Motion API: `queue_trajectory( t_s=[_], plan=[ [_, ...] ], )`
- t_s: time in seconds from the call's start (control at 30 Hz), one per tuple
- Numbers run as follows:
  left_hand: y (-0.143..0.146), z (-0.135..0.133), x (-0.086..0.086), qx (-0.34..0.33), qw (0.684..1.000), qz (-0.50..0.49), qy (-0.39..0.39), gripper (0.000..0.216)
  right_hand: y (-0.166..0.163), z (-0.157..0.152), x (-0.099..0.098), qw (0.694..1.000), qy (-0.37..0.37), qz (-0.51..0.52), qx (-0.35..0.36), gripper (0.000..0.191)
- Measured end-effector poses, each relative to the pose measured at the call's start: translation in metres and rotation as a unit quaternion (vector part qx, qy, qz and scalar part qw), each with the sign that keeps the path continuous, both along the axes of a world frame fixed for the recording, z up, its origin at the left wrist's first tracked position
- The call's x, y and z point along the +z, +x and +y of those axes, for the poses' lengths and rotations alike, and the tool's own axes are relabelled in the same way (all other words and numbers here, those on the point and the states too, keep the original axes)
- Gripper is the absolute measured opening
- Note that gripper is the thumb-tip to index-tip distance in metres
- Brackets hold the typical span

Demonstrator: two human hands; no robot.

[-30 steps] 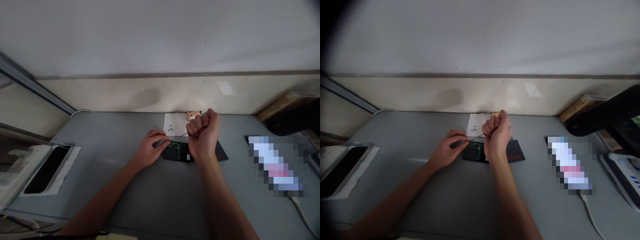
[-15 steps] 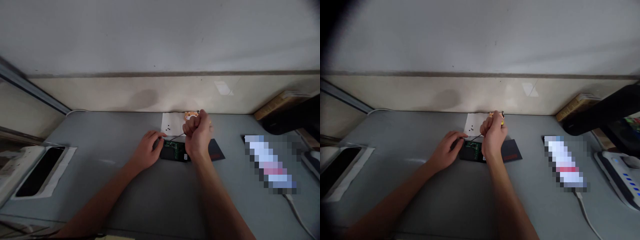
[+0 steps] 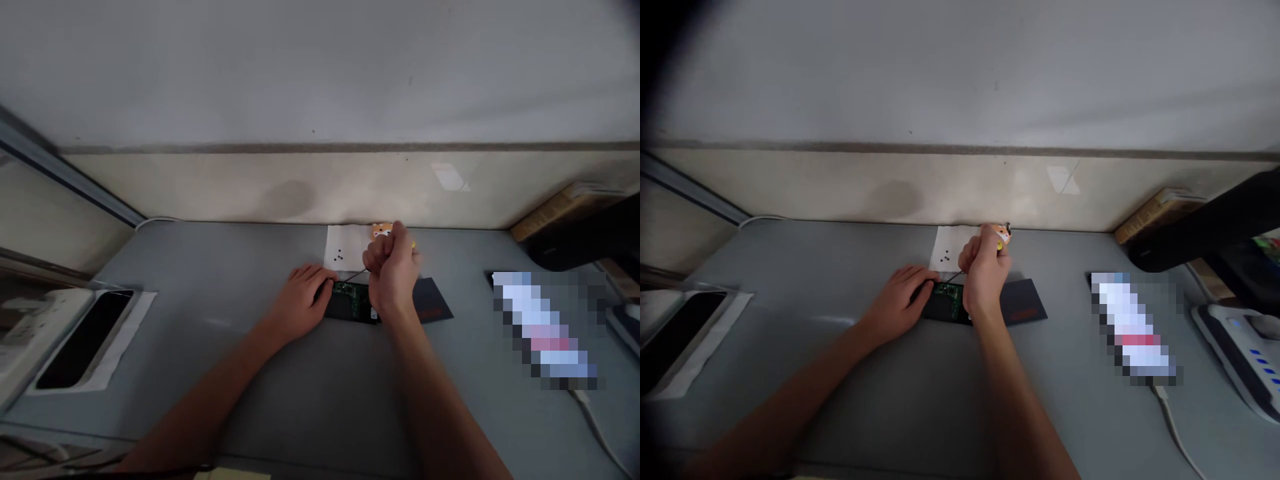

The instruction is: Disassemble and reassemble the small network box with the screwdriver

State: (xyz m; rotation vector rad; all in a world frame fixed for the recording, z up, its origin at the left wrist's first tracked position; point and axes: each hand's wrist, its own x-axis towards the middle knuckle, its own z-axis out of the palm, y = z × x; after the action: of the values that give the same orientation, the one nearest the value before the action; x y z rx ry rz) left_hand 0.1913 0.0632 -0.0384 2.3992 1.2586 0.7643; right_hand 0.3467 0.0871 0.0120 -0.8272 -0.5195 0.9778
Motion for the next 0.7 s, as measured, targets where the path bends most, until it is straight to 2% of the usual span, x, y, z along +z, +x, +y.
queue_trajectory(
  t_s=[0.27,0.4,0.53,0.7],
  plan=[
    [-0.001,0.0,-0.002,-0.017,1.0,0.015,0.006,0.026,-0.005,-0.003,0.001,1.0,0.0,-0.024,0.013,0.057],
    [-0.002,0.001,-0.002,-0.034,0.999,0.02,0.006,0.026,-0.009,-0.005,-0.001,0.996,0.012,-0.08,0.04,0.058],
    [-0.002,0.001,-0.002,-0.036,0.999,0.024,0.002,0.026,-0.01,-0.009,-0.001,0.981,0.032,-0.161,0.104,0.057],
    [-0.001,0.001,-0.004,-0.034,0.999,0.021,0.016,0.027,-0.004,-0.011,0.001,0.966,0.076,-0.138,0.204,0.045]
  ],
)
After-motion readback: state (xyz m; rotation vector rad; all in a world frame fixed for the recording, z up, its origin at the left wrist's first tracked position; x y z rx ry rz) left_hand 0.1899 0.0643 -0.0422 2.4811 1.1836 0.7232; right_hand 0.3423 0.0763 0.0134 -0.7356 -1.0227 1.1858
